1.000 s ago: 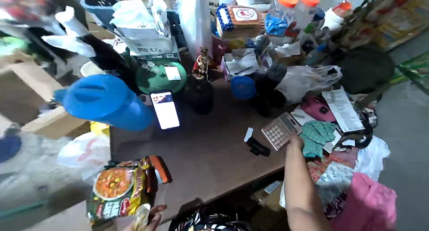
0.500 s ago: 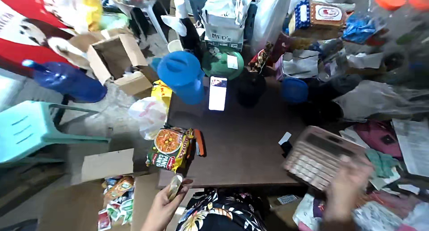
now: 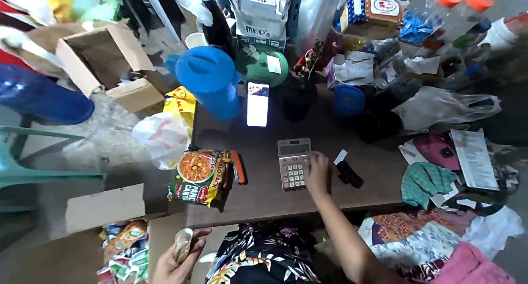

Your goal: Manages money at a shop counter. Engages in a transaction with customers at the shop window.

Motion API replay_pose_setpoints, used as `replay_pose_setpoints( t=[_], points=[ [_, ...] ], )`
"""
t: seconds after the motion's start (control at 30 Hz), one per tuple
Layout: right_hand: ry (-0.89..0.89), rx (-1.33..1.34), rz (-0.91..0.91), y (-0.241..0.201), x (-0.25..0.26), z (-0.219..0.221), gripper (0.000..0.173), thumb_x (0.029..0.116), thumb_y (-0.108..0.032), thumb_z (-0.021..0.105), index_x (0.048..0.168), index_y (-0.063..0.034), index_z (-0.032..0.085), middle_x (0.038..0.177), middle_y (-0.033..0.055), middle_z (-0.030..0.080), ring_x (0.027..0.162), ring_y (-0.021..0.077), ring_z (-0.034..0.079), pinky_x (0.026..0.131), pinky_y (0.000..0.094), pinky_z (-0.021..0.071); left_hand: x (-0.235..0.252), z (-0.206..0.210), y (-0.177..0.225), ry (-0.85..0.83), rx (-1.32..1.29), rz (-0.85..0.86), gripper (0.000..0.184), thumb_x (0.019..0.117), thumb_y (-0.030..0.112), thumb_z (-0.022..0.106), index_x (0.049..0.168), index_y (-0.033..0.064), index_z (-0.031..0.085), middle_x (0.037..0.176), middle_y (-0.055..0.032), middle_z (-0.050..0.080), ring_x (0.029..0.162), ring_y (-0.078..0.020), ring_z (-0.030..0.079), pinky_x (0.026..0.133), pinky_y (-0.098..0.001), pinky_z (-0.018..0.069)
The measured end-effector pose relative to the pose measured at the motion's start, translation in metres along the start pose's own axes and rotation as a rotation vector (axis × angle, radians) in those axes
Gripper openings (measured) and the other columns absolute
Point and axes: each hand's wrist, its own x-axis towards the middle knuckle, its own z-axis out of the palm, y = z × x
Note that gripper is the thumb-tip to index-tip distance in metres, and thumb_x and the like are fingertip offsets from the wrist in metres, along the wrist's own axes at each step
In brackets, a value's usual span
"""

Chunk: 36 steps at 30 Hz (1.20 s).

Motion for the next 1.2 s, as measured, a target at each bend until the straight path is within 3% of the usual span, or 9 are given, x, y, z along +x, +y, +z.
replay_pose_setpoints(
  t=[0.1,0.2,0.23,0.47,0.73,0.87,0.97,1.1,1.2],
  points=[
    [-0.043,-0.095,-0.271,-0.009,-0.038,0.025,0.036,0.0989,-0.030,0.061,0.127,-0.0120,0.072,0.139,0.0191,0.062,0.131,0.0460,0.054,0.109,0.0659,0.0394,0.000,0.001,-0.001,-0.025,-0.005,0.010,0.022,0.0933,0.007,0.058,0.113,0.0077,0.068,0.096,0.0149,0.071,0.066,0.0110,0.056,0.059,-0.0092,0.0466],
    [-0.133,-0.177,-0.253,-0.013,-0.049,0.038,0.047,0.1006,-0.045,0.057,0.140,-0.0223,0.064,0.154,0.0176,0.049,0.146,0.0477,0.037,0.119,0.0712,0.0184,0.002,0.001,0.000,-0.062,0.037,0.021,0.021,0.0937,0.008,0.059,0.113,0.0056,0.068,0.094,0.0135,0.071,0.068,0.0111,0.056,0.060,-0.0091,0.0466],
    [-0.121,-0.179,-0.239,-0.013,-0.052,0.039,0.048,0.1003,-0.047,0.056,0.141,-0.0231,0.064,0.155,0.0179,0.048,0.146,0.0487,0.036,0.119,0.0714,0.0179,0.003,0.000,0.001,-0.069,0.053,0.022,0.021,0.0934,0.009,0.059,0.113,0.0052,0.067,0.095,0.0129,0.071,0.069,0.0112,0.056,0.061,-0.0091,0.0467],
    [0.098,-0.126,-0.207,0.014,-0.093,0.032,0.046,0.0966,-0.039,0.061,0.130,-0.0090,0.070,0.149,0.0236,0.052,0.140,0.0520,0.044,0.115,0.0674,0.0322,0.009,-0.006,0.002,-0.087,0.112,0.060,0.024,0.0925,0.010,0.060,0.114,0.0016,0.067,0.099,0.0084,0.071,0.074,0.0106,0.058,0.066,-0.0098,0.0488],
    [0.151,-0.121,-0.220,0.009,-0.086,0.028,0.046,0.0981,-0.039,0.059,0.131,-0.0074,0.068,0.148,0.0256,0.053,0.138,0.0532,0.045,0.112,0.0645,0.0376,0.006,-0.002,-0.003,-0.137,0.165,0.101,0.026,0.0928,0.012,0.059,0.114,0.0004,0.068,0.106,0.0024,0.074,0.084,0.0087,0.063,0.076,-0.0116,0.0521],
    [0.169,-0.121,-0.144,0.018,-0.068,0.028,0.044,0.0977,-0.035,0.059,0.131,-0.0074,0.068,0.149,0.0275,0.051,0.140,0.0544,0.042,0.112,0.0635,0.0385,0.004,-0.003,-0.006,-0.146,0.164,0.126,0.026,0.0922,0.010,0.059,0.115,-0.0008,0.067,0.108,0.0018,0.073,0.089,0.0077,0.065,0.081,-0.0121,0.0529],
    [0.047,-0.172,-0.087,0.022,-0.061,0.027,0.044,0.1001,-0.037,0.057,0.133,-0.0109,0.068,0.154,0.0238,0.047,0.144,0.0517,0.037,0.118,0.0632,0.0304,0.004,-0.004,-0.011,-0.140,0.158,0.117,0.026,0.0927,0.010,0.059,0.115,-0.0010,0.067,0.109,0.0010,0.074,0.091,0.0066,0.065,0.083,-0.0133,0.0534],
    [0.062,-0.174,-0.206,0.019,-0.074,0.029,0.037,0.0984,-0.034,0.061,0.125,-0.0120,0.074,0.149,0.0225,0.053,0.142,0.0522,0.041,0.117,0.0674,0.0290,0.003,-0.004,-0.015,-0.137,0.168,0.106,0.027,0.0930,0.010,0.059,0.116,-0.0014,0.066,0.109,0.0006,0.073,0.090,0.0074,0.064,0.082,-0.0128,0.0526],
    [0.050,-0.161,-0.213,0.019,-0.083,0.029,0.037,0.0990,-0.035,0.060,0.125,-0.0133,0.073,0.150,0.0194,0.053,0.141,0.0493,0.043,0.117,0.0690,0.0265,0.004,-0.001,-0.017,-0.135,0.155,0.105,0.027,0.0927,0.010,0.059,0.116,-0.0013,0.067,0.109,0.0005,0.074,0.091,0.0066,0.065,0.083,-0.0135,0.0532]
  ],
)
